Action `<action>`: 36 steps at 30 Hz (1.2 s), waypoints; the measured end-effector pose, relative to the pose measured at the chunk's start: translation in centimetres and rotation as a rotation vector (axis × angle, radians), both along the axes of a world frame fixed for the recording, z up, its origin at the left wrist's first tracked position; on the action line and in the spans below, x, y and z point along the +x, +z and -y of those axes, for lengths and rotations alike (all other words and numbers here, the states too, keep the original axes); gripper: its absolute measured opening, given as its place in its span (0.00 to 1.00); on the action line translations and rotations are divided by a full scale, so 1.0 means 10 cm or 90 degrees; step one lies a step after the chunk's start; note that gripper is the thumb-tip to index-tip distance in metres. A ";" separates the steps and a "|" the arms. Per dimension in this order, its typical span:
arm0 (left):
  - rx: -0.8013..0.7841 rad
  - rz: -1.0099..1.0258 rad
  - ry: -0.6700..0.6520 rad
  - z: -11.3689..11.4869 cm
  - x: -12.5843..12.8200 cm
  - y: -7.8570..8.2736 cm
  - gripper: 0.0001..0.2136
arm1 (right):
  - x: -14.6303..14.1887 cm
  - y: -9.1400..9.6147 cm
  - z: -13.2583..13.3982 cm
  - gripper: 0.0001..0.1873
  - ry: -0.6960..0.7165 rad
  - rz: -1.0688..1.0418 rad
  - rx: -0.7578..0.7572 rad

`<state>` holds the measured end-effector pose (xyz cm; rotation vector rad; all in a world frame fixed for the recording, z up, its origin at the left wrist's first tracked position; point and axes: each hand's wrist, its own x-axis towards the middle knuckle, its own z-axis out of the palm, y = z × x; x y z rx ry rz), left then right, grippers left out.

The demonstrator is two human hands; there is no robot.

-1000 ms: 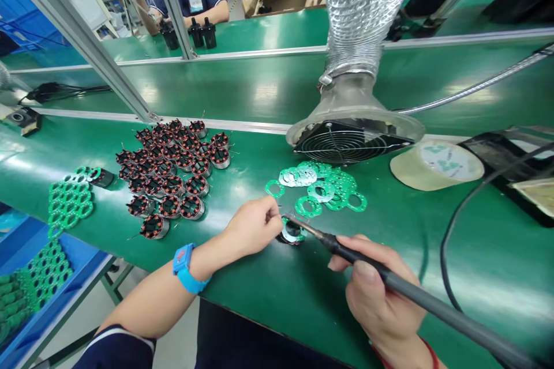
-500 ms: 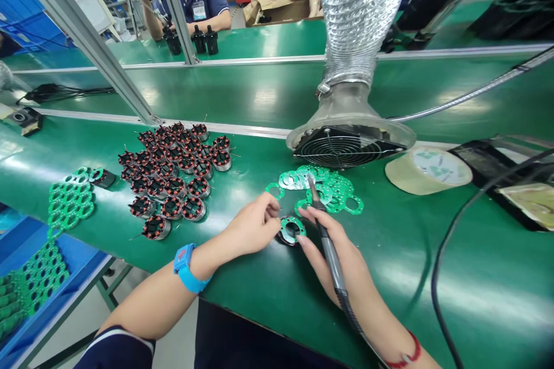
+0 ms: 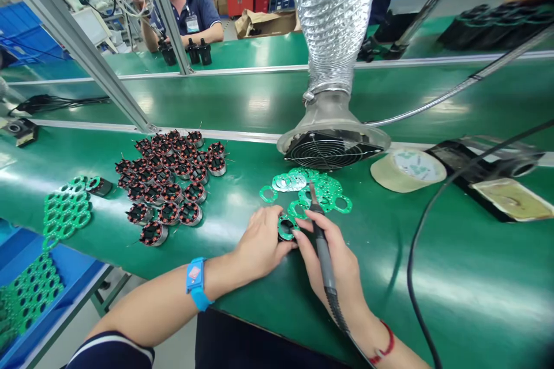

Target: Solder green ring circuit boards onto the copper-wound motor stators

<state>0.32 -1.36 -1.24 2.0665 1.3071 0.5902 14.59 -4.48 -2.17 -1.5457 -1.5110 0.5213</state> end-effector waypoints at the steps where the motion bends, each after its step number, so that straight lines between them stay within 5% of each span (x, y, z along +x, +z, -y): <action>1: 0.005 -0.010 -0.002 -0.01 0.00 0.01 0.21 | 0.00 -0.01 0.00 0.17 0.002 0.001 0.001; 14: 0.005 0.055 -0.125 -0.12 -0.05 0.06 0.22 | 0.01 -0.08 -0.03 0.22 0.079 0.013 0.045; 19: -0.044 0.133 -0.062 -0.14 -0.08 -0.08 0.33 | 0.04 -0.09 -0.06 0.23 0.095 0.040 0.046; 27: 0.027 0.071 -0.054 -0.04 -0.07 0.03 0.19 | 0.06 -0.12 -0.09 0.21 0.014 0.048 0.059; 36: -0.132 0.244 -0.049 -0.10 -0.09 0.00 0.26 | 0.05 -0.13 -0.10 0.19 0.048 0.084 0.084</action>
